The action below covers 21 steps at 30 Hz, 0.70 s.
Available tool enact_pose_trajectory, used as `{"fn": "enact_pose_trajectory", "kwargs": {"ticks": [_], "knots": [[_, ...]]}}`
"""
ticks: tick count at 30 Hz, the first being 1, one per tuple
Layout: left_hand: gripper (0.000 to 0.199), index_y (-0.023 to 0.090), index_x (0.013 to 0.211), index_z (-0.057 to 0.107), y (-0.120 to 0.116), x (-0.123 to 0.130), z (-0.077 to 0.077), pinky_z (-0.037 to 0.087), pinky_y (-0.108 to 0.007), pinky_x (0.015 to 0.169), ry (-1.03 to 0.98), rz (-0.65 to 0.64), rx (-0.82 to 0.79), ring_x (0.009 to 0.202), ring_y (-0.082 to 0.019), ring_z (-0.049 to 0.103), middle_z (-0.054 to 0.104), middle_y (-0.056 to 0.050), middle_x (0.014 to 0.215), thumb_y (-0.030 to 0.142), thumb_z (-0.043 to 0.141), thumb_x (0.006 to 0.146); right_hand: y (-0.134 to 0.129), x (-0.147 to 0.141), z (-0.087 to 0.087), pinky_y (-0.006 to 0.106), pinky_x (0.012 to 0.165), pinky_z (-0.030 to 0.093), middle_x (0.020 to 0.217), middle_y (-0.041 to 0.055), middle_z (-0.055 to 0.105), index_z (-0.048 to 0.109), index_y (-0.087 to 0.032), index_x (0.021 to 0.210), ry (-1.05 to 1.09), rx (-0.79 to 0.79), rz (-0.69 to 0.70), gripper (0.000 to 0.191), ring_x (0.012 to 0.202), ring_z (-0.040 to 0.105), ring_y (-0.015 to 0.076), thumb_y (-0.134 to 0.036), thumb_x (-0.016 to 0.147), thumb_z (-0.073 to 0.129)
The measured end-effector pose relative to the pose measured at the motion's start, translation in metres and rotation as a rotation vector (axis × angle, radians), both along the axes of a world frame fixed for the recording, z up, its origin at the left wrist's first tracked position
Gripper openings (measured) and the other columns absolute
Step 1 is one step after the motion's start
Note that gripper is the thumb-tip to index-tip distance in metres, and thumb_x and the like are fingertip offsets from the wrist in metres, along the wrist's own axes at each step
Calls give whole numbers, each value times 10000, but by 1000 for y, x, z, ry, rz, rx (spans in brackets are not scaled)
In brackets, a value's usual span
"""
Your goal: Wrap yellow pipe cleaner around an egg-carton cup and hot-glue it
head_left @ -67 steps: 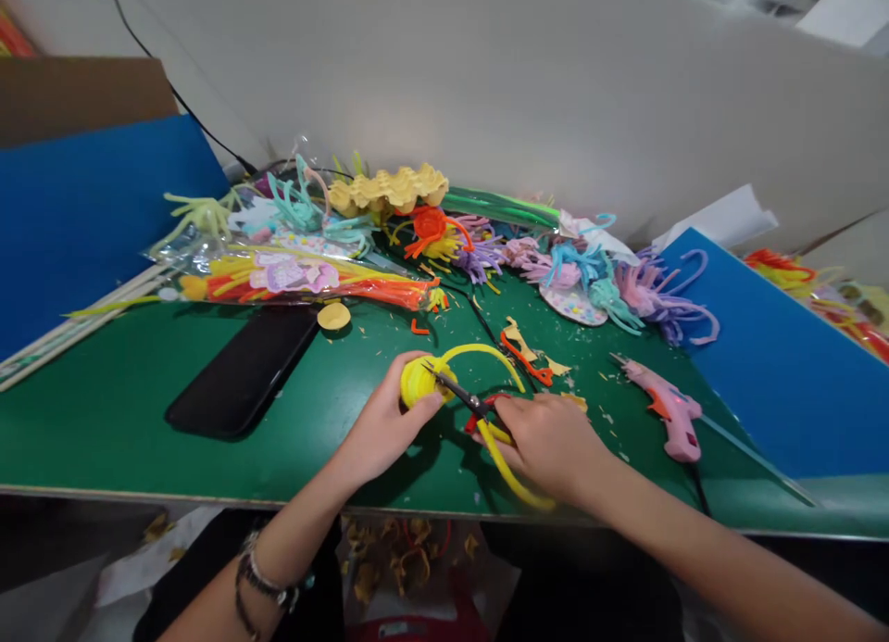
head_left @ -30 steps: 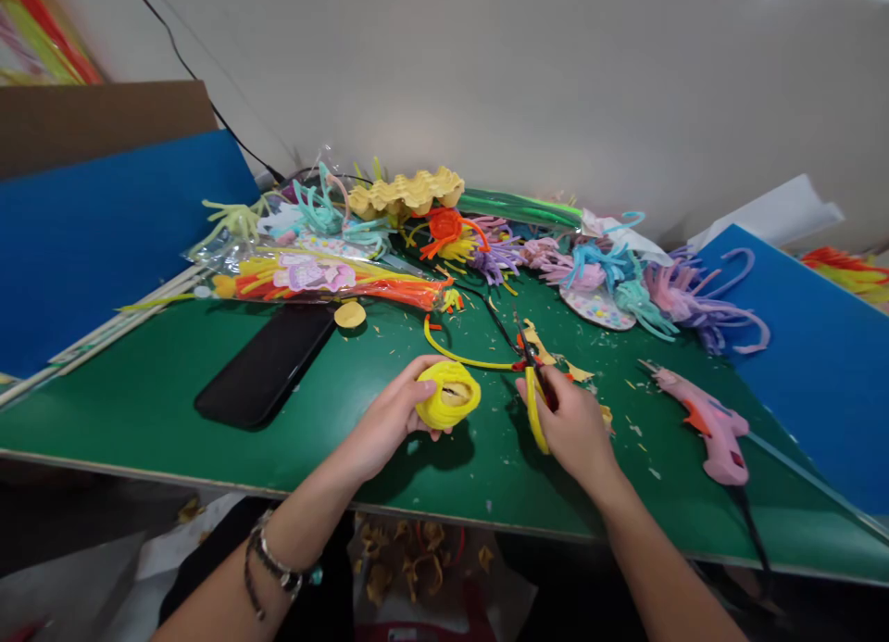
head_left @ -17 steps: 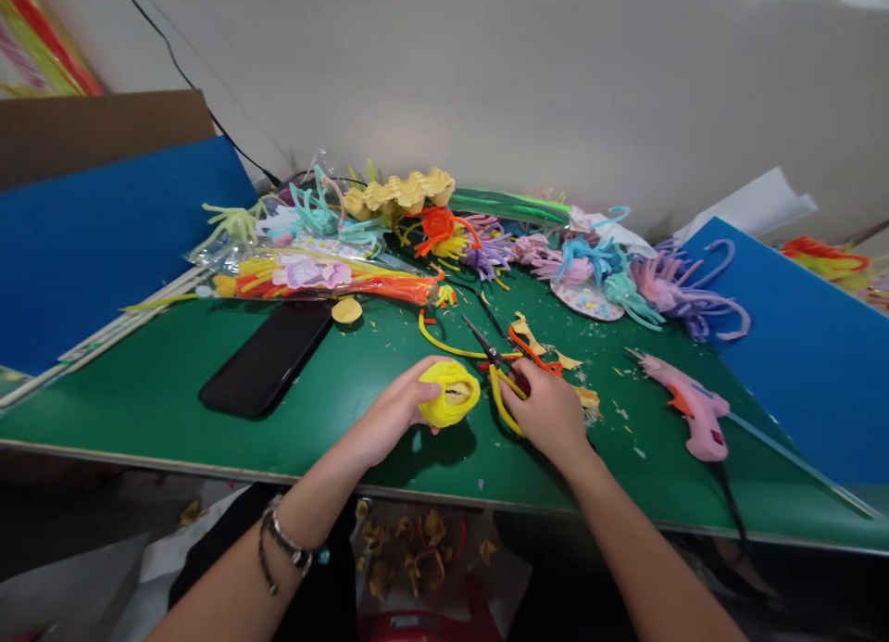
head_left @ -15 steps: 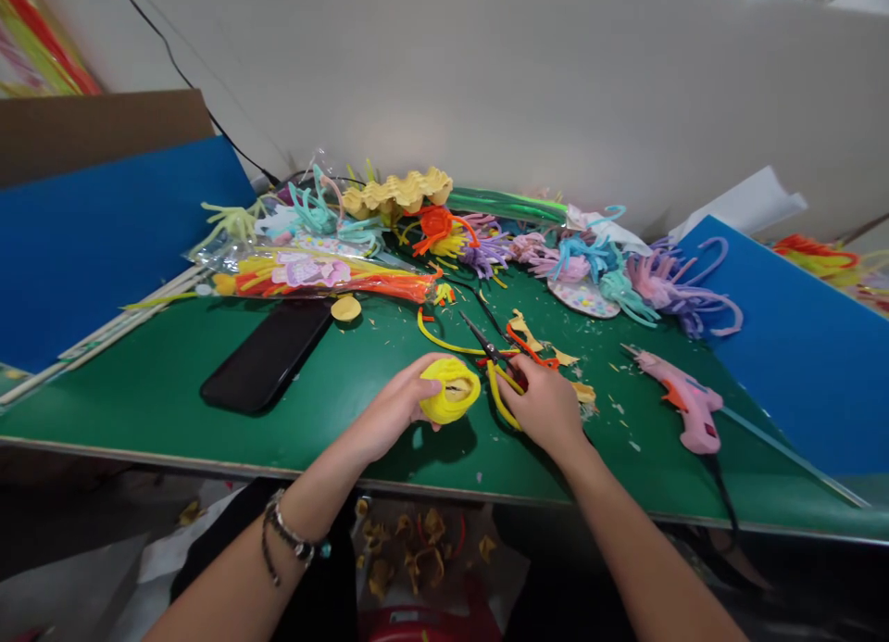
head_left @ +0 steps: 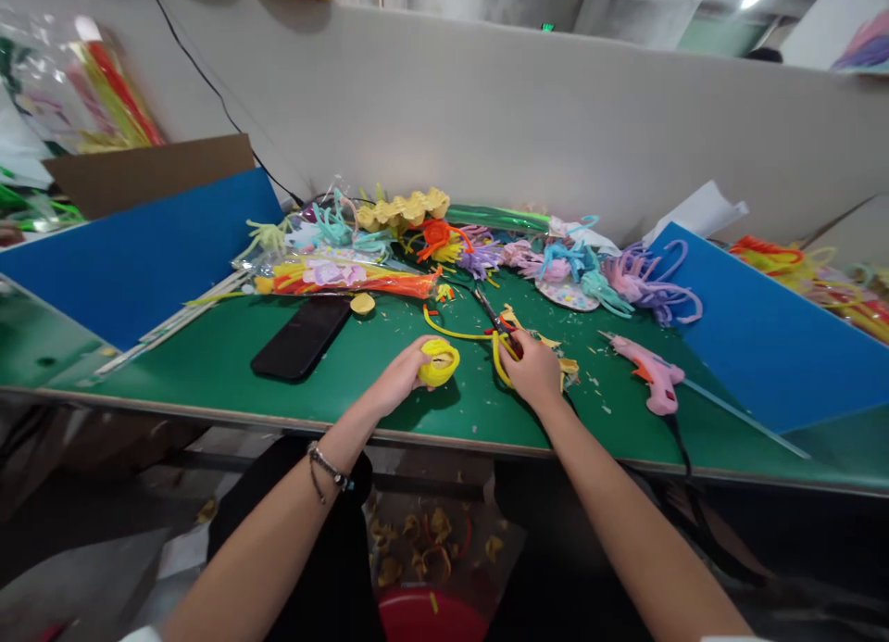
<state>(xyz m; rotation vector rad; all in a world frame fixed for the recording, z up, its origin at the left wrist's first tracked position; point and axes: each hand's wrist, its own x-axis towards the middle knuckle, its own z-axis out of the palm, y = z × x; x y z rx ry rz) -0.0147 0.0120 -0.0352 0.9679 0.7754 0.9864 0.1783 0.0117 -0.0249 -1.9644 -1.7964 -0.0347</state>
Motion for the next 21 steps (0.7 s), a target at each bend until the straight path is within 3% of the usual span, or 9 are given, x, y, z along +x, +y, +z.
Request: {"fn": "enact_pose_trajectory", "kwargs": {"ticks": [6,10,13,17,21], "knots": [[304,178,888,496,-1,1,1,389,-203,450,-83,41,12,584,-128,505,570,-2,761,227,491,588,-2,0,2,240,509,294,732,44,645,607,-184,772,-18,3,10,210,661,575,164,-341,820,476],[296,191,914,483,-4,2,6,423,-218,471,-146,35,18,608,-138,537,574,-12,792,266,517,630,-6,-2,8,260,609,427,827,38,642,609,-150,884,-29,-37,15,225,719,587,139,-344,858,498],[325,198,946,484,-6,2,7,432,-206,486,-171,50,27,615,-128,556,581,-2,802,196,547,627,-7,-4,11,332,719,501,954,41,617,575,-139,1008,-35,-81,34,269,810,598,138,-362,874,506],[424,194,1023,492,-7,1,7,452,-197,523,-186,62,15,627,-121,590,607,8,779,84,560,619,-8,-4,11,364,761,510,1054,60,595,551,-149,1086,-40,-123,64,294,889,597,160,-348,874,512],[413,173,1046,509,-10,1,11,480,-209,570,-211,76,-13,650,-133,628,642,-7,768,83,591,650,-11,-4,12,373,775,507,1082,64,586,543,-154,1105,-38,-119,59,299,912,592,167,-342,875,512]]}}
